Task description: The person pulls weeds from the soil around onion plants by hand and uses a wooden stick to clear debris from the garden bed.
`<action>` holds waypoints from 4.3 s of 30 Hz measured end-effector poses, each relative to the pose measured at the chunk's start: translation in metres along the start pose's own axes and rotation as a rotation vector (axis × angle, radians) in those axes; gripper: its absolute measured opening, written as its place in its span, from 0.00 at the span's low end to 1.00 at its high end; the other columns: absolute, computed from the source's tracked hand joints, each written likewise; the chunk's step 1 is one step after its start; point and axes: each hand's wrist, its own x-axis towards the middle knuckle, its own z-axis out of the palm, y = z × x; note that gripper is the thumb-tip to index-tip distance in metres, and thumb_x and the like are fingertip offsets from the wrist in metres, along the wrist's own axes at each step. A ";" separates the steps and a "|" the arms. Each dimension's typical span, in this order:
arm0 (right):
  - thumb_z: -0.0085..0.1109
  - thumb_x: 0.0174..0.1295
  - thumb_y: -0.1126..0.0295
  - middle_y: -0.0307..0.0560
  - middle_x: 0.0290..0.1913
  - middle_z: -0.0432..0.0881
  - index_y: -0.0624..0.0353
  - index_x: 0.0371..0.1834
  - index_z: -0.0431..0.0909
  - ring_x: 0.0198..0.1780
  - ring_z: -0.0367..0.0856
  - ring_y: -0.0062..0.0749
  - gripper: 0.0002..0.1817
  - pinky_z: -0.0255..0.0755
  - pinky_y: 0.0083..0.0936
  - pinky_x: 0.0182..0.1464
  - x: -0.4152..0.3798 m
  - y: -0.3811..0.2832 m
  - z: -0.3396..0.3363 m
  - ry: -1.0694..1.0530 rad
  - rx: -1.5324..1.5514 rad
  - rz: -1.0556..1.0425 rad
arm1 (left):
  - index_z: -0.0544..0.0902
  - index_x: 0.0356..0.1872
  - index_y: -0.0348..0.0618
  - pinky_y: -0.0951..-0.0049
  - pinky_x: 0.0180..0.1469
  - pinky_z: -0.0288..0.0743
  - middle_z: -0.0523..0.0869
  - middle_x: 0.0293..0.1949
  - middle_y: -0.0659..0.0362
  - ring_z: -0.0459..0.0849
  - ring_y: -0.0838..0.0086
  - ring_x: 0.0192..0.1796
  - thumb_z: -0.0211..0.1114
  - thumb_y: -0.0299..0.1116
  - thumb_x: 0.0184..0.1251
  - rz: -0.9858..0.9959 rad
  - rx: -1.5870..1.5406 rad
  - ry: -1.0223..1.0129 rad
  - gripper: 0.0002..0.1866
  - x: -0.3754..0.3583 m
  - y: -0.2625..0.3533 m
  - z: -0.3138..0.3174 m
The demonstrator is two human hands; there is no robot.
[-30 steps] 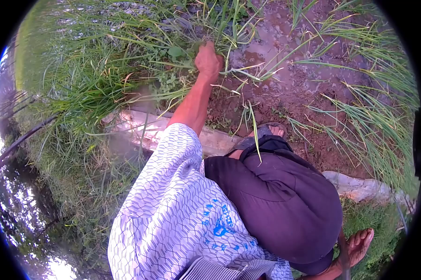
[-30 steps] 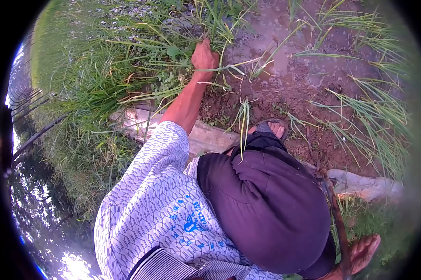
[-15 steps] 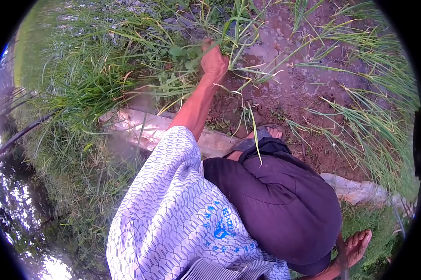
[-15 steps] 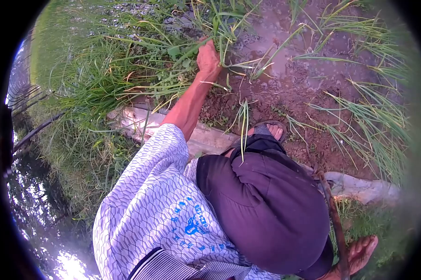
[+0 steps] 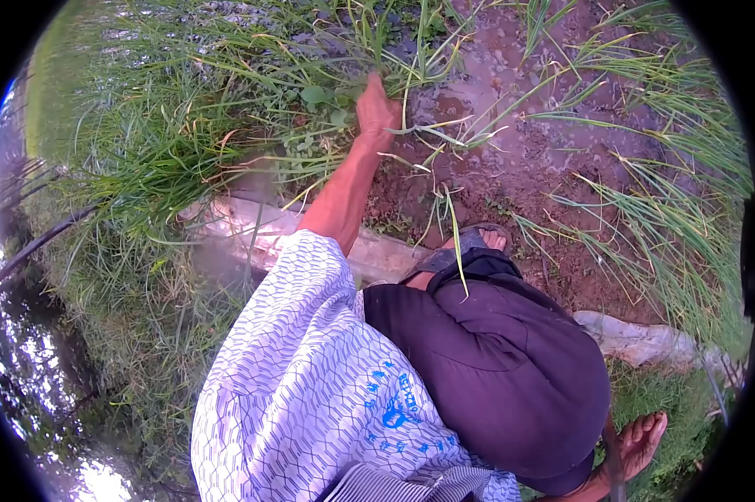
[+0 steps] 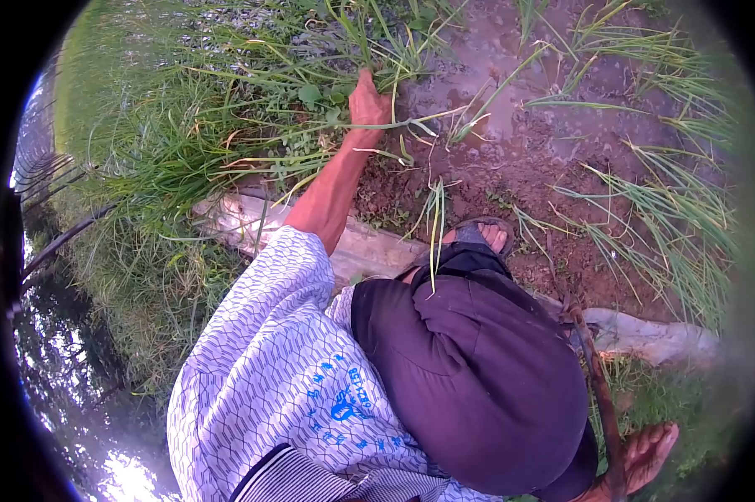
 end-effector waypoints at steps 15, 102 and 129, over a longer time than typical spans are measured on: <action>0.47 0.73 0.69 0.44 0.33 0.72 0.66 0.51 0.67 0.24 0.68 0.22 0.11 0.67 0.16 0.20 -0.002 0.001 0.005 0.018 0.002 -0.023 | 0.82 0.44 0.44 0.54 0.46 0.77 0.83 0.39 0.44 0.83 0.48 0.44 0.65 0.36 0.55 0.112 0.375 -0.110 0.15 0.038 -0.005 0.021; 0.50 0.70 0.73 0.46 0.35 0.74 0.66 0.54 0.67 0.25 0.70 0.23 0.13 0.68 0.17 0.21 -0.001 0.003 -0.010 0.030 0.016 -0.021 | 0.82 0.47 0.40 0.60 0.48 0.75 0.86 0.39 0.45 0.84 0.54 0.43 0.68 0.37 0.54 0.036 -0.015 -0.333 0.20 0.084 0.014 0.007; 0.52 0.69 0.72 0.44 0.34 0.75 0.66 0.54 0.69 0.25 0.71 0.23 0.14 0.69 0.17 0.21 -0.002 0.002 -0.007 0.038 0.033 -0.006 | 0.79 0.39 0.35 0.57 0.41 0.75 0.85 0.37 0.44 0.84 0.50 0.39 0.67 0.42 0.55 -0.107 0.014 0.195 0.20 0.090 0.031 0.019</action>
